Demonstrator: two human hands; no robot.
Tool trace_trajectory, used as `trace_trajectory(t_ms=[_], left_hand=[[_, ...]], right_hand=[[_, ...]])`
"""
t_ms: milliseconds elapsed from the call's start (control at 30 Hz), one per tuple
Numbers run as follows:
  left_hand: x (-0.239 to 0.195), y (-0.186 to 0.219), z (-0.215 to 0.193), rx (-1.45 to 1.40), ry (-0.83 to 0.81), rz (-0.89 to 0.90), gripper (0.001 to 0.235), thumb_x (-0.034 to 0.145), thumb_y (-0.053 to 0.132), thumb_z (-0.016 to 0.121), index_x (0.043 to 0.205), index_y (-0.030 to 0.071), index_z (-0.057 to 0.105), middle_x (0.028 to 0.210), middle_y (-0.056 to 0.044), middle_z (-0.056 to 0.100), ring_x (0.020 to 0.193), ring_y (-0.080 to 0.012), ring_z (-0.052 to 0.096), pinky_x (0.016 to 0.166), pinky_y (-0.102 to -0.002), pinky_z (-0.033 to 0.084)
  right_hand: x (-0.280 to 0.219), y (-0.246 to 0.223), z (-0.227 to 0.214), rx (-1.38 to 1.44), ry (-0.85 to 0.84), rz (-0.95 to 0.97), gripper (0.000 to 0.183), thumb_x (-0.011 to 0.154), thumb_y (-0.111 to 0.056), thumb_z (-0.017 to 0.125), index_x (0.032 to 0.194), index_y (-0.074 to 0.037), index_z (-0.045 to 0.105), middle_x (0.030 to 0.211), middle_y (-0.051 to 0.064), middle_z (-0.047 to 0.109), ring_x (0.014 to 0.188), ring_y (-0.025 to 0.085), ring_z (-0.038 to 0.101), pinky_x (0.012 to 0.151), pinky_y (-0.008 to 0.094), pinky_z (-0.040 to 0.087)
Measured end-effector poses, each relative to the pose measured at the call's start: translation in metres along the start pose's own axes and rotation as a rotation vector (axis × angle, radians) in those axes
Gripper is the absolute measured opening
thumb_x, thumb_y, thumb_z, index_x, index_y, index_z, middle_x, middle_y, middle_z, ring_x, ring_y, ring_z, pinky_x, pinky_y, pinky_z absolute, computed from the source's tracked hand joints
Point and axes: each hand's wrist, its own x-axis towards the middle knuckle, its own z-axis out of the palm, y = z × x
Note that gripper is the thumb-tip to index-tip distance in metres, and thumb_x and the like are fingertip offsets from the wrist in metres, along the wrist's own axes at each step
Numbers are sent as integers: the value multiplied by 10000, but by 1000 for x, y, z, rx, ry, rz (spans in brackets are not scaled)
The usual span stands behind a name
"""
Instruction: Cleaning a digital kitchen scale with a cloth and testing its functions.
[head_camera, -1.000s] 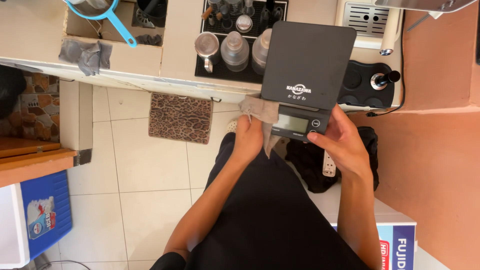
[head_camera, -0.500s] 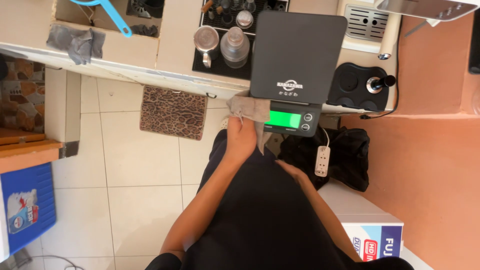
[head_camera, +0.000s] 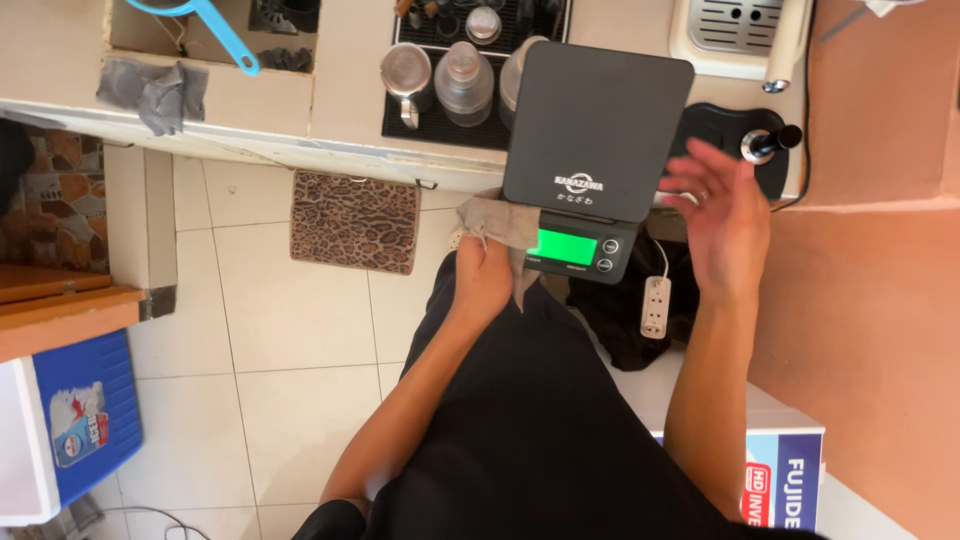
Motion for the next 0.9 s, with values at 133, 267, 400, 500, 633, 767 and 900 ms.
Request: trace_trajectory(t_ms=[133, 267, 400, 500, 633, 767, 900], left_hand=[[-1, -3, 7, -8, 6, -108, 320, 1084, 140, 449, 969, -82, 648, 809, -65, 675, 783, -64, 591, 638, -260, 470], [-9, -14, 12, 119, 44, -205, 354, 1096, 154, 443, 939, -93, 643, 758, -135, 647, 716, -140, 577, 608, -303, 450], [-10, -16, 13, 55, -3, -110, 316, 1074, 157, 436, 1027, -66, 654, 892, -104, 706, 840, -147, 638, 728, -310, 514], [-8, -1, 7, 234, -9, -206, 328, 1076, 180, 486, 988, -81, 664, 839, -135, 704, 817, -185, 668, 714, -351, 530], [-6, 53, 6, 116, -175, -109, 308, 1069, 176, 468, 1175, -53, 646, 1020, -156, 730, 991, -192, 689, 855, -334, 530], [-25, 88, 9, 556, -110, 338, 363, 1005, 31, 502, 1345, -35, 610, 1229, -213, 614, 1125, -386, 619, 995, -420, 500], [-44, 99, 22, 588, -211, 622, 427, 922, 142, 678, 1337, 63, 618, 1227, -176, 580, 1084, -384, 635, 945, -416, 537]], right_hand=[[16, -5, 25, 344, -293, -19, 738, 1099, -600, 453, 1533, -6, 505, 1427, 135, 583, 1273, 207, 617, 1106, 366, 511], [28, 58, 37, 995, -656, 56, 1135, 893, -812, 547, 1670, -15, 324, 1559, 182, 489, 1226, 261, 600, 877, 353, 546], [10, -9, 123, 831, -653, -90, 1261, 711, -849, 668, 1618, -83, 242, 1615, 179, 390, 1494, 404, 424, 1258, 597, 422], [10, -5, 122, 893, -665, -48, 1253, 727, -829, 686, 1619, -66, 249, 1601, 192, 377, 1488, 395, 423, 1232, 623, 405], [4, 2, 107, 971, -646, 8, 1242, 751, -799, 714, 1622, -40, 259, 1581, 211, 357, 1479, 383, 421, 1193, 662, 381], [2, 5, 94, 1045, -634, 57, 1231, 774, -770, 743, 1624, -14, 270, 1561, 230, 337, 1469, 370, 419, 1154, 702, 359], [-1, 5, 89, 1072, -619, 75, 1227, 785, -757, 756, 1625, -3, 275, 1551, 239, 329, 1465, 364, 418, 1137, 720, 350]])
